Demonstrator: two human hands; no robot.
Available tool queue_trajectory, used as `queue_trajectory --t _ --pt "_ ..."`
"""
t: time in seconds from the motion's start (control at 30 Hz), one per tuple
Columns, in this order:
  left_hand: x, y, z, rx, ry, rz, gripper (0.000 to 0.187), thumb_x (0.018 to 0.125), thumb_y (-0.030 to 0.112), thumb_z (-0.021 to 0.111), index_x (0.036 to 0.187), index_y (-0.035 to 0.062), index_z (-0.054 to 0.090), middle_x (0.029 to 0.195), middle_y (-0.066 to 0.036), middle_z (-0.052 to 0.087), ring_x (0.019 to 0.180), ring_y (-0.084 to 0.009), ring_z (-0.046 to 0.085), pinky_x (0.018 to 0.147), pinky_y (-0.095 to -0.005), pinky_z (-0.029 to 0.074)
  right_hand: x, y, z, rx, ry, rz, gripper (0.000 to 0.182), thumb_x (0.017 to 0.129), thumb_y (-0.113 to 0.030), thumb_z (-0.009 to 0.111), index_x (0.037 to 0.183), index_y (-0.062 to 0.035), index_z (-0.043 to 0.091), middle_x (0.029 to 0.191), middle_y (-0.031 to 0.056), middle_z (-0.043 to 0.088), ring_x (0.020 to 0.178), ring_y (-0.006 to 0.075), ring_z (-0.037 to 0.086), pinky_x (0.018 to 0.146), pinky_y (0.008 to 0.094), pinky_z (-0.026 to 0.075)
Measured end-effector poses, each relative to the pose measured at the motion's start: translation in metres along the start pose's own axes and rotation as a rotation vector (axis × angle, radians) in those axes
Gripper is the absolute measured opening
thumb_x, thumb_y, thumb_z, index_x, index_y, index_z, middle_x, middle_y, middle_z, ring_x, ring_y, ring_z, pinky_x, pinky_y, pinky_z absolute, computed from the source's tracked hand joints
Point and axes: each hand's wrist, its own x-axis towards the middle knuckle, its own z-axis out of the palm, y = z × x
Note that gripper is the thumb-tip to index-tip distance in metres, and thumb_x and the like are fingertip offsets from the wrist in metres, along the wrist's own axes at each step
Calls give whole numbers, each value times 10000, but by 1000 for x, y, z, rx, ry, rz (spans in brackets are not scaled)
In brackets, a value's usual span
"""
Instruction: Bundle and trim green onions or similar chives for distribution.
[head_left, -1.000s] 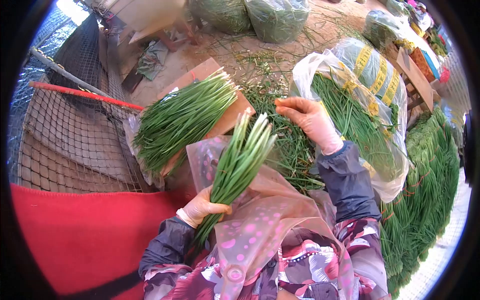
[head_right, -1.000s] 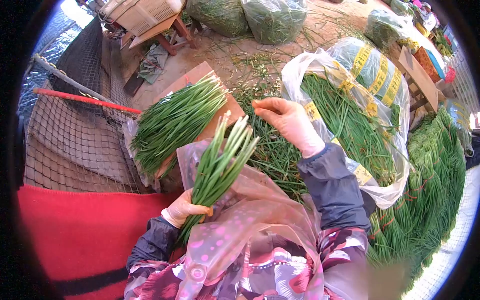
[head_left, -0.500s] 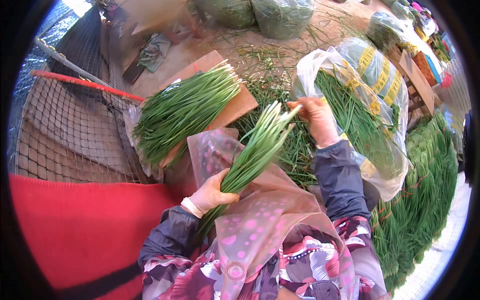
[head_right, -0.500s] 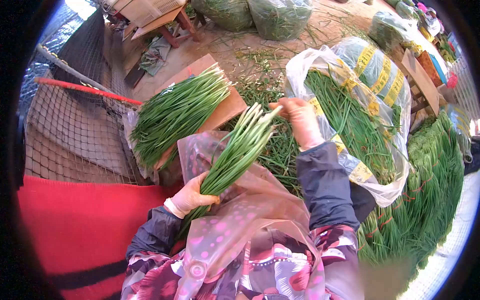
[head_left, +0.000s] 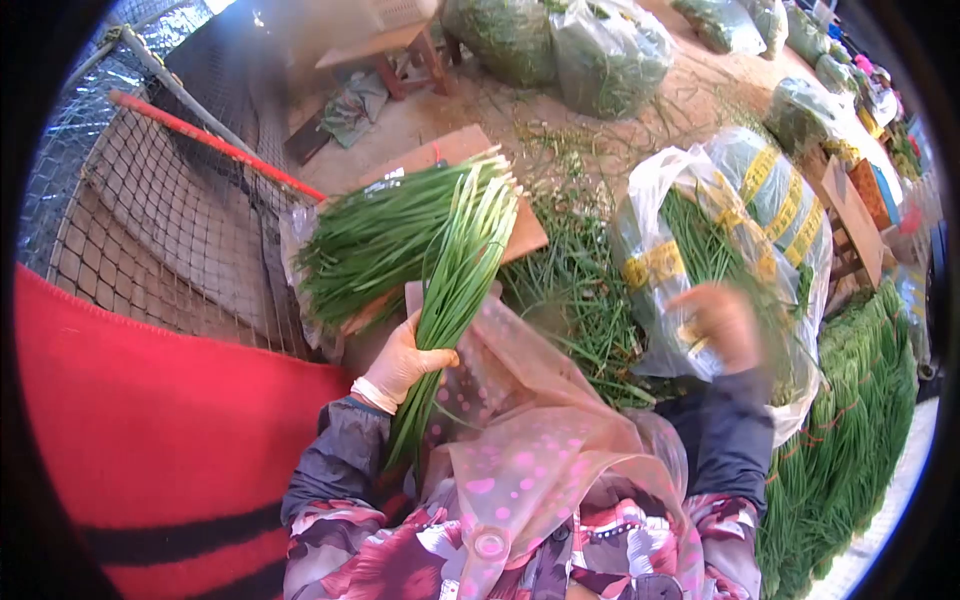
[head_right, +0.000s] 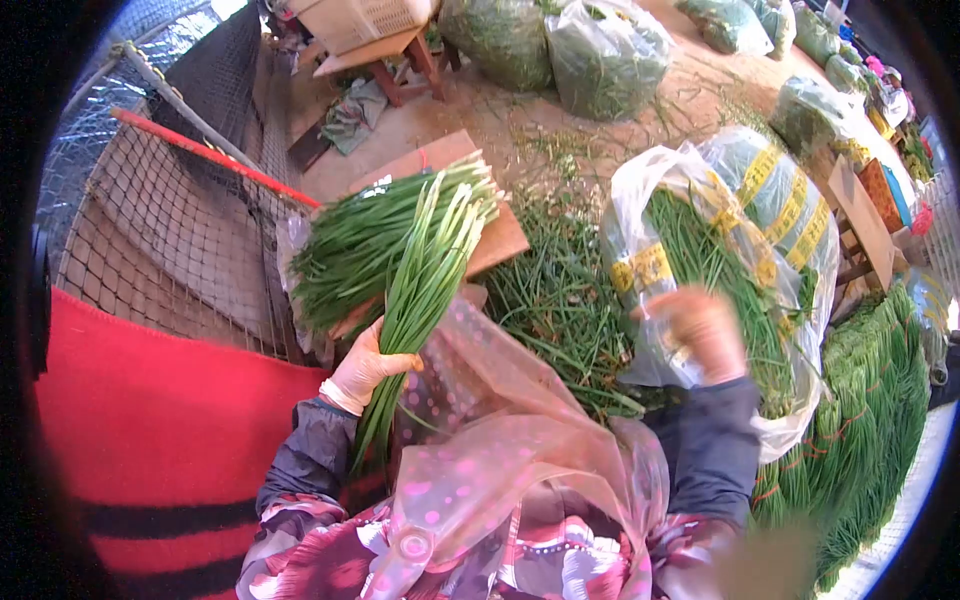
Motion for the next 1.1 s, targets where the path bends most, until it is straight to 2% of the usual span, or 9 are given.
queue_trajectory --t 0.03,0.13,0.27,0.4,0.7,0.73,0.8,0.87,1.1 --pt "0 5 4 -28 -15 -19 430 733 -28 697 1131 69 567 803 -77 640 598 -142 606 493 -261 491 -4 -22 31 -643 182 -75 321 767 -297 727 983 -60 713 907 145 702 831 269 673 760 342 515" --pt "0 11 14 -166 -163 -74 359 744 4 700 1080 59 585 778 -78 658 525 -129 579 476 -249 472 20 -33 51 314 228 17 269 864 -239 668 1025 -25 683 922 93 702 791 146 662 728 288 514" --pt "7 5 34 -192 -250 -97 362 740 10 706 1079 54 587 778 -82 658 525 -131 580 479 -247 476 22 -94 51 833 362 -174 317 875 -87 658 1181 -21 609 914 60 691 753 111 640 690 235 506" --pt "5 -4 55 -127 -224 -113 395 733 2 717 1101 64 585 783 -71 656 521 -125 571 478 -239 465 15 -137 40 165 387 -210 355 869 -145 675 1200 -37 608 732 31 667 629 78 594 590 229 500" --pt "19 -5 32 -167 -119 -48 255 745 39 720 976 43 613 762 -49 646 512 -123 564 468 -239 447 -56 -131 14 621 -659 -376 166 845 -128 701 890 32 710 894 107 708 729 157 661 679 273 525" --pt "16 -10 30 -168 -118 -65 255 745 39 720 976 43 613 762 -49 646 512 -123 564 468 -239 447 -41 -119 14 446 -333 -439 205 882 -108 644 1052 -3 693 913 75 710 730 146 654 727 280 532" --pt "17 -12 31 -139 -175 -49 265 741 39 720 982 40 609 756 -62 646 513 -131 567 470 -246 451 0 -97 26 137 201 -6 396 878 -233 674 1197 -8 612 939 63 698 729 130 650 691 273 527" --pt "13 -10 37 -120 -230 -55 305 726 20 720 1006 42 600 751 -70 645 537 -138 579 493 -250 464 24 -87 19 680 180 12 455 887 -305 662 1249 -44 574 858 32 662 643 83 578 649 230 486" --pt "9 -15 45 -44 -247 -68 325 722 -33 723 1020 42 620 799 -91 660 596 -144 605 512 -244 482 74 -87 39 907 77 -152 227 850 -239 689 966 -47 662 874 21 660 724 90 604 700 234 505"
